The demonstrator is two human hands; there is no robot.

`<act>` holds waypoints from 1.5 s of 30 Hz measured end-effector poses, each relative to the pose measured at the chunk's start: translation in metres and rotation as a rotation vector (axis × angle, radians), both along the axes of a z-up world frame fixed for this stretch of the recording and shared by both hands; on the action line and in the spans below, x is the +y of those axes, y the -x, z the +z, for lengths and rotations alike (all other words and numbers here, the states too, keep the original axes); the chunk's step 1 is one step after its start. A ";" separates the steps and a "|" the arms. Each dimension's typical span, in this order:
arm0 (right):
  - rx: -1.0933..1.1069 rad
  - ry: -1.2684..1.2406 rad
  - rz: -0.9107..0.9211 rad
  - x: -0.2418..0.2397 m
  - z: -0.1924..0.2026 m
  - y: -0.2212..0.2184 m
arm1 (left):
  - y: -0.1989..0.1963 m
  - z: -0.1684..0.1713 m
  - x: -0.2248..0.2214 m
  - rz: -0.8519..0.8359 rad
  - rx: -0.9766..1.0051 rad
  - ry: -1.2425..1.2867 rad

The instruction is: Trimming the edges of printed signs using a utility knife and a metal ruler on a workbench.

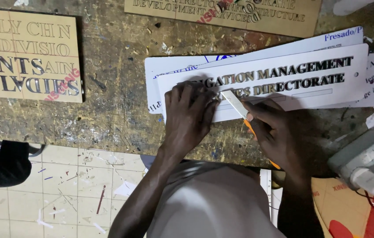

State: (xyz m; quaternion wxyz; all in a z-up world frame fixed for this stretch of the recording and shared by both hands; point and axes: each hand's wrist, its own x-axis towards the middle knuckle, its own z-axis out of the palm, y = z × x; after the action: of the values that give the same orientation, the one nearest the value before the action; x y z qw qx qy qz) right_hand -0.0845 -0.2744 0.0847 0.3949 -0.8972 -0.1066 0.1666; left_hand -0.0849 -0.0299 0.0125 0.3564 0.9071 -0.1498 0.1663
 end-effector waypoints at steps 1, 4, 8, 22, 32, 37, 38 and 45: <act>0.001 0.000 0.002 0.002 0.006 0.000 | -0.001 0.001 0.001 0.002 0.001 0.000; 0.081 -0.081 -0.058 0.002 0.008 0.001 | -0.002 -0.001 0.004 -0.011 -0.012 -0.008; -0.032 -0.066 -0.037 -0.015 -0.017 0.004 | -0.014 -0.012 0.016 -0.103 -0.036 -0.020; -0.107 -0.056 0.065 0.003 0.004 -0.005 | -0.037 -0.007 0.039 -0.298 -0.053 0.008; -0.078 -0.042 0.074 0.001 0.003 -0.008 | -0.037 0.005 0.025 -0.183 0.078 0.165; -0.053 -0.064 0.047 0.001 0.000 -0.007 | -0.039 0.004 0.020 -0.134 0.126 0.248; -0.046 -0.080 0.046 0.001 0.000 -0.008 | -0.040 0.006 0.019 -0.133 0.145 0.262; -0.031 -0.077 0.038 0.004 0.002 -0.010 | -0.039 0.010 0.019 -0.134 0.185 0.295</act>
State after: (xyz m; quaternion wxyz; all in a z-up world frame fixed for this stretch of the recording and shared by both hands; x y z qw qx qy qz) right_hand -0.0745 -0.2705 0.0864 0.4241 -0.8817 -0.1359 0.1560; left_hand -0.0457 -0.0112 0.0222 0.5080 0.8445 -0.1506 0.0783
